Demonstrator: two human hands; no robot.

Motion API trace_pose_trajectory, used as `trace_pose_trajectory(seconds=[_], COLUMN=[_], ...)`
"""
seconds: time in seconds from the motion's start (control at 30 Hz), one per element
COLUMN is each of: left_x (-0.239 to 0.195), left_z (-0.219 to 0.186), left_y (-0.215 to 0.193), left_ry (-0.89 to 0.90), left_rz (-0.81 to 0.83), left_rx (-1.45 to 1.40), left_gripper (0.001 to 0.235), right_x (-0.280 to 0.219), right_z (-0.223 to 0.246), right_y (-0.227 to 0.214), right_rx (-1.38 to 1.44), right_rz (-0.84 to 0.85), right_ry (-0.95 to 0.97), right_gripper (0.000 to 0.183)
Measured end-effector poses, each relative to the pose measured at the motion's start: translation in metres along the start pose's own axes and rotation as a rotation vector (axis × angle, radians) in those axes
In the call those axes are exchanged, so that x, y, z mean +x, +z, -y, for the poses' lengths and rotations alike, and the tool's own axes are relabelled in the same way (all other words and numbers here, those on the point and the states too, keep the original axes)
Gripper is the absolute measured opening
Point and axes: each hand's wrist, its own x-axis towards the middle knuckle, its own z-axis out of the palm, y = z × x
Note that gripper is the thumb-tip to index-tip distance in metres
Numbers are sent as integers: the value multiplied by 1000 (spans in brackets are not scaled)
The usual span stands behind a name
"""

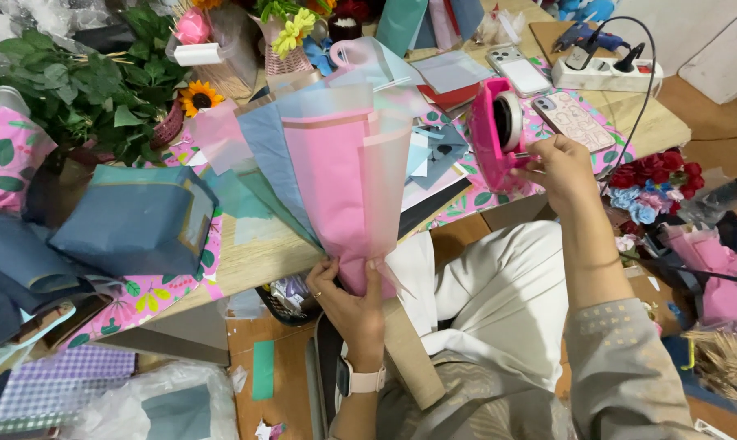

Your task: The person wraps a bouquet of artificial flowers using pink and blue translucent paper. They fold the paper around the stems, secure it with tape from a dispenser, and adjust the layers to form a finished bouquet.

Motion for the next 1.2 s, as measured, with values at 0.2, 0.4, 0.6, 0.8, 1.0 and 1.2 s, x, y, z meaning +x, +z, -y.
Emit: trace_pose_trajectory(seconds=[0.2, 0.4, 0.6, 0.8, 1.0, 1.2], left_x=[-1, 0, -4, -3, -3, -4], left_z=[0, -2, 19, 14, 20, 19], left_y=[0, 0, 4, 3, 5, 4], left_ry=[-10, 15, 60, 62, 103, 110], left_rz=[-8, -14, -39, -42, -45, -59], left_rx=[48, 42, 52, 51, 80, 98], left_gripper=[39, 39, 44, 44, 44, 44], right_x=[11, -15, -11, -27, -17, -20], right_z=[-27, -29, -60, -52, -70, -80], right_y=[-11, -6, -6, 2, 0, 4], right_rx=[276, 397, 528, 611, 620, 679], right_rz=[33, 86, 40, 75, 123, 141], right_ry=[-20, -128, -222, -238, -305, -361], right_gripper=[20, 32, 15, 18, 18, 14])
